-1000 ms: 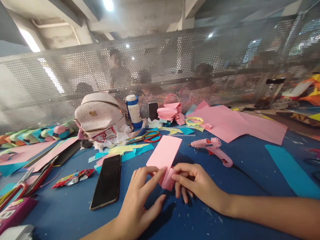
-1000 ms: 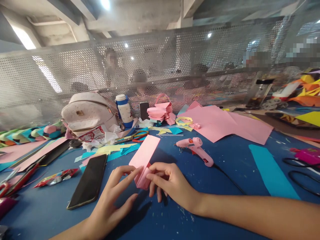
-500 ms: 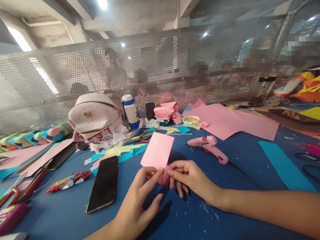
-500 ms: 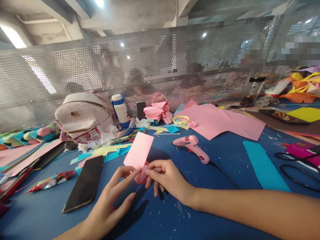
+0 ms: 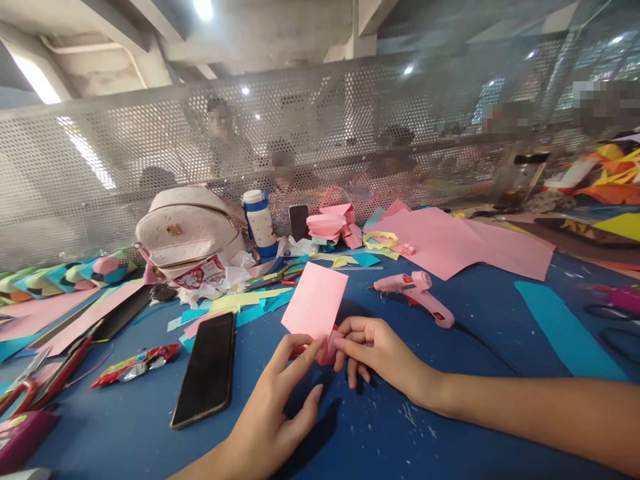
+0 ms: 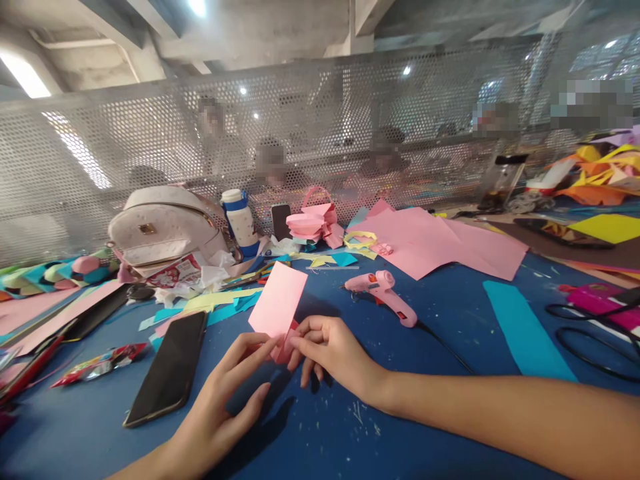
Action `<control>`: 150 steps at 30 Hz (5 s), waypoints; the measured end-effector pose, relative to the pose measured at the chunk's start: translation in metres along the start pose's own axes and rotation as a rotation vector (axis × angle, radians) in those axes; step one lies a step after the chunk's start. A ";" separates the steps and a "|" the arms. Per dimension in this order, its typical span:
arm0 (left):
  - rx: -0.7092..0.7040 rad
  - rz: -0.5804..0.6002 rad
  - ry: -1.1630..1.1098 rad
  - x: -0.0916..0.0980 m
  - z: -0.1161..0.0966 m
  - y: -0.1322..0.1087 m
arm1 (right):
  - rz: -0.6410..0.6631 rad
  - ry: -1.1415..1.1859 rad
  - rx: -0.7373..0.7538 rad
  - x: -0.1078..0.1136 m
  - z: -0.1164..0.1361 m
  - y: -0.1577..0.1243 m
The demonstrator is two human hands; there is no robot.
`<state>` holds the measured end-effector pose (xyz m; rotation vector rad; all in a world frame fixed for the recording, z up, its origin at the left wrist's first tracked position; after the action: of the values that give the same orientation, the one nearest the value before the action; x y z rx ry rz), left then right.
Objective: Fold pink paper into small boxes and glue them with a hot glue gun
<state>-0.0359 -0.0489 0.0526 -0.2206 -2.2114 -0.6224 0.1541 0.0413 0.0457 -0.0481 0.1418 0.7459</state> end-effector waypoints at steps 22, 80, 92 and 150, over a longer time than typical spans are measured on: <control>-0.062 0.172 0.463 -0.012 -0.001 -0.003 | 0.008 -0.032 0.059 0.002 -0.001 0.003; -0.032 0.136 0.473 -0.010 0.003 -0.007 | 0.021 -0.181 0.044 -0.005 0.004 -0.001; -0.028 0.142 0.444 -0.005 -0.001 -0.003 | -0.018 -0.211 0.064 -0.007 0.009 -0.004; 0.505 -0.356 -0.737 0.001 0.015 0.014 | 0.329 -0.491 0.263 0.016 0.040 0.008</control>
<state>-0.0418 -0.0287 0.0502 0.2578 -3.0730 -0.1366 0.1644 0.0620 0.0832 0.4153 -0.2272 1.0394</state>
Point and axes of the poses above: each hand's wrist, its own y-axis towards the middle knuckle, its own x-axis out of the back of the hand, z = x × y, the point moved 1 cm from there along y, towards the middle knuckle, and after that the axes turned 8 degrees about y, right-handed, at the moved point
